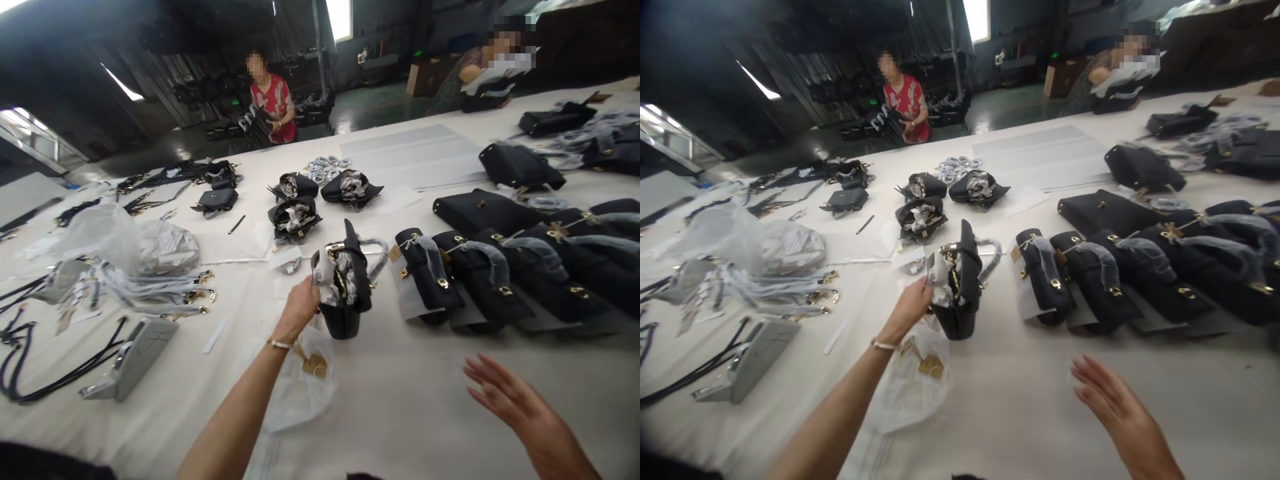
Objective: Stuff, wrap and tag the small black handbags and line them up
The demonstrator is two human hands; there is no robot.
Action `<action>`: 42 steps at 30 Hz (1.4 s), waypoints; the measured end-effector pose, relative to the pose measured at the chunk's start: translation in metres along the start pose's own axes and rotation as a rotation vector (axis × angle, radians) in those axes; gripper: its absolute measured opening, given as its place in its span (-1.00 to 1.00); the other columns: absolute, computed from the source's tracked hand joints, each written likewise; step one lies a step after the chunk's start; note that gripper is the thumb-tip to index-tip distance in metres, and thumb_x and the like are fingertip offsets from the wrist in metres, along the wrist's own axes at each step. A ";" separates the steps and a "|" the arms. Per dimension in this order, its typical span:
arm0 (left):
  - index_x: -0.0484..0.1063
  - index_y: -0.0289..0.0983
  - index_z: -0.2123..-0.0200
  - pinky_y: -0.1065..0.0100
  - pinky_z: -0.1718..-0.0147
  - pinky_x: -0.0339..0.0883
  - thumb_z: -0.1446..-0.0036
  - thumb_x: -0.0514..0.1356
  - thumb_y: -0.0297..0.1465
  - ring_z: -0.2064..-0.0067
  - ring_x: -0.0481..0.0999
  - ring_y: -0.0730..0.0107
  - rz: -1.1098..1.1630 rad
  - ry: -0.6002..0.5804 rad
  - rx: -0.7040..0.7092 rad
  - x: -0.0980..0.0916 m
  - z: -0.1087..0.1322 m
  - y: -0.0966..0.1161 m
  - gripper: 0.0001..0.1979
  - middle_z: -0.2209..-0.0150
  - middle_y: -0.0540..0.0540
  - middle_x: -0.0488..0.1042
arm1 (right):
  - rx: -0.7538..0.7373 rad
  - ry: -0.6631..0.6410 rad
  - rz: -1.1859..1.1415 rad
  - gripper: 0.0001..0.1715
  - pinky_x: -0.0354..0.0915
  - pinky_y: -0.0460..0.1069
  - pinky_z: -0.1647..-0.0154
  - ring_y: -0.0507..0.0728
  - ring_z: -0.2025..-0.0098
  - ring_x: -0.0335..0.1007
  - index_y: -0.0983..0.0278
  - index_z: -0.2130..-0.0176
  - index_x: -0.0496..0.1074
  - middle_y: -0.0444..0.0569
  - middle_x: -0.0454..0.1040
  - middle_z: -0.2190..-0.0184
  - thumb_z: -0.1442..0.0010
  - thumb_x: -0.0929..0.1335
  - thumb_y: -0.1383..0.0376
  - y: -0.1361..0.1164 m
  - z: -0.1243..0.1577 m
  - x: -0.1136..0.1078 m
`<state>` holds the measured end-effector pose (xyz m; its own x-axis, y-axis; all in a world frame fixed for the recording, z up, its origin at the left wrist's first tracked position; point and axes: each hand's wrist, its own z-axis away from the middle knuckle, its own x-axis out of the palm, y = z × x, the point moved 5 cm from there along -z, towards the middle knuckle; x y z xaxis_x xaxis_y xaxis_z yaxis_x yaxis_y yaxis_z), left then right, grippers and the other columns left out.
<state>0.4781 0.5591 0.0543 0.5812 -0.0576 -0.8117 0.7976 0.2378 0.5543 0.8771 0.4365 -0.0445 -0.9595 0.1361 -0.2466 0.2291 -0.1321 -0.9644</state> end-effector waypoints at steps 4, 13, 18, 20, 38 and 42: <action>0.25 -0.24 -0.23 0.33 0.31 0.45 -0.26 0.06 -0.46 0.39 0.58 0.27 0.225 -0.183 0.194 0.081 0.125 0.015 -0.54 0.36 -0.06 0.61 | 0.038 -0.257 -0.128 0.00 0.43 0.32 -0.06 0.44 -0.22 0.30 0.13 -0.27 0.17 0.22 0.31 -0.25 0.00 0.43 -0.21 -0.044 -0.008 0.055; 0.21 -0.13 -0.26 0.06 -0.23 0.21 -0.34 0.08 -0.43 -0.27 0.31 0.11 -0.066 -0.271 1.125 0.113 0.184 0.041 -0.55 -0.22 -0.18 0.37 | 0.090 -0.102 0.261 -0.21 0.41 0.19 -0.10 0.31 -0.12 0.43 0.16 -0.22 0.24 0.13 0.45 -0.12 -0.10 0.44 -0.05 -0.020 0.034 -0.003; 0.24 -0.13 -0.24 0.07 -0.32 -0.01 -0.39 -0.02 -0.47 -0.29 0.27 0.25 -0.216 -0.261 1.393 0.132 0.140 0.059 -0.60 -0.20 -0.11 0.38 | -0.076 -0.010 0.408 0.20 0.45 0.20 -0.05 0.36 -0.16 0.38 0.18 -0.40 -0.10 0.21 0.30 -0.24 -0.01 0.48 -0.07 -0.032 0.046 0.003; 0.31 -0.14 -0.17 0.06 -0.30 0.00 -0.40 -0.02 -0.43 -0.22 0.32 0.24 -0.266 -0.231 1.423 0.143 0.131 0.066 -0.67 -0.11 -0.11 0.45 | -0.137 0.103 0.573 0.29 0.40 0.26 -0.10 0.42 -0.22 0.30 0.19 -0.42 -0.18 0.23 0.20 -0.30 0.02 0.49 -0.10 -0.045 0.054 0.005; 0.42 -0.24 0.19 -0.08 -0.29 -0.02 -0.28 0.17 -0.18 -0.24 0.27 0.00 -0.337 -0.332 1.344 0.150 0.169 0.086 -0.76 -0.01 -0.16 0.46 | -0.229 0.015 0.721 -0.66 0.38 0.02 0.24 0.15 0.29 0.54 0.16 0.19 0.53 -0.09 0.61 0.28 -0.30 0.24 0.09 -0.023 0.002 -0.001; 0.37 -0.27 0.20 0.20 0.06 0.34 -0.30 0.15 -0.17 0.14 0.49 0.20 -0.327 -0.400 1.218 0.165 0.135 0.090 -0.73 0.26 -0.10 0.49 | -0.351 0.130 0.779 -0.62 0.37 0.11 0.05 0.23 0.12 0.50 0.23 0.13 0.50 0.04 0.58 0.17 -0.31 0.22 0.08 -0.043 -0.004 0.007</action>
<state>0.6680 0.4400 -0.0050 0.1751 -0.2752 -0.9453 0.4207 -0.8472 0.3245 0.8610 0.4466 -0.0052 -0.4866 0.2470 -0.8380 0.8717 0.0731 -0.4846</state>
